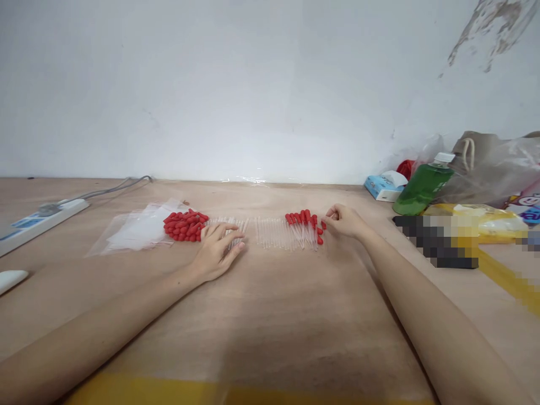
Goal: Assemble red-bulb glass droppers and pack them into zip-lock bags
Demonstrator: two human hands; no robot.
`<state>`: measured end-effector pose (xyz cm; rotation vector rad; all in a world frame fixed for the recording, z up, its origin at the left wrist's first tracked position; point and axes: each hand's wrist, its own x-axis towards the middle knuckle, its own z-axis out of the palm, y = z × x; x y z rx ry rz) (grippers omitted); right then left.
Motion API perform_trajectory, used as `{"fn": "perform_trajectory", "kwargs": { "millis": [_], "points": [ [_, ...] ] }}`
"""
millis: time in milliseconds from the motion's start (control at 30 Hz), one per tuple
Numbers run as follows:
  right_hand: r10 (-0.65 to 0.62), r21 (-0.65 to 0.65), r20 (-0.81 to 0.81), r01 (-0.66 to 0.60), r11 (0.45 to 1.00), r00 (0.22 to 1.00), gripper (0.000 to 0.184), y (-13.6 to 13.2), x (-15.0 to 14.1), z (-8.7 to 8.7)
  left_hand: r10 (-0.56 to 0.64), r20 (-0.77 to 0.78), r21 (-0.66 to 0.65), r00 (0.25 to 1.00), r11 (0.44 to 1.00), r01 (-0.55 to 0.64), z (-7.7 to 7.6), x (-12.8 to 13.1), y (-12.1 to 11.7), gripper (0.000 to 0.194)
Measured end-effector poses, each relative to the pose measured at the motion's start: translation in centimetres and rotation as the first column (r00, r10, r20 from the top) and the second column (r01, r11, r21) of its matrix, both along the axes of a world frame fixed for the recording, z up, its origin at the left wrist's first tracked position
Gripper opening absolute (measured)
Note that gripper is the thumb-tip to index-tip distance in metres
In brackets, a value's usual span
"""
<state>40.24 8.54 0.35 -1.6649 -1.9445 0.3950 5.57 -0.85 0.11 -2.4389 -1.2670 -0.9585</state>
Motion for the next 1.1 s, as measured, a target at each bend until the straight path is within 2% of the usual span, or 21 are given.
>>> {"fn": "perform_trajectory", "kwargs": {
  "millis": [100, 167, 300, 467, 633, 733, 833, 967, 1100],
  "points": [
    [0.163, -0.139, -0.024, -0.164, 0.977, 0.986, 0.027, -0.9, -0.4, 1.0, 0.114, 0.009, 0.019, 0.993, 0.993, -0.114, 0.3, 0.7, 0.6, 0.017],
    [0.223, -0.212, -0.046, -0.228, 0.95, 0.974, 0.026, -1.3, -0.7, 1.5, 0.18, -0.021, 0.0, 0.983, 0.984, -0.18, 0.6, 1.6, 1.4, 0.017],
    [0.236, -0.273, -0.051, -0.241, 0.931, 0.97, 0.022, -1.5, -1.1, 1.5, 0.315, -0.129, -0.093, 0.94, 0.94, -0.328, 1.2, 3.9, 3.3, 0.023],
    [0.233, -0.209, -0.017, -0.231, 0.95, 0.972, 0.017, -1.0, -1.0, 0.9, 0.439, -0.264, -0.22, 0.859, 0.84, -0.497, 1.7, 5.9, 4.8, 0.036],
    [0.206, -0.104, 0.027, -0.202, 0.974, 0.978, 0.016, -1.1, -1.6, 1.1, 0.478, -0.337, -0.3, 0.811, 0.762, -0.573, 2.2, 6.8, 5.4, 0.035],
    [0.163, -0.105, 0.04, -0.158, 0.982, 0.986, 0.016, -1.4, -1.8, 1.7, 0.492, -0.367, -0.325, 0.79, 0.728, -0.604, 2.3, 7.2, 5.6, 0.032],
    [0.113, -0.159, 0.036, -0.106, 0.982, 0.993, 0.014, -1.6, -1.5, 2.1, 0.493, -0.37, -0.327, 0.787, 0.724, -0.607, 2.4, 7.4, 5.7, 0.033],
    [0.113, -0.199, 0.007, -0.11, 0.974, 0.994, 0.01, -1.6, -0.9, 2.4, 0.483, -0.362, -0.329, 0.798, 0.734, -0.594, 2.4, 7.2, 5.6, 0.034],
    [0.05, -0.139, 0.003, -0.049, 0.989, 0.999, 0.008, -1.5, -0.9, 2.6, 0.47, -0.336, -0.309, 0.816, 0.763, -0.568, 2.7, 6.4, 5.3, 0.036]
  ]
}}
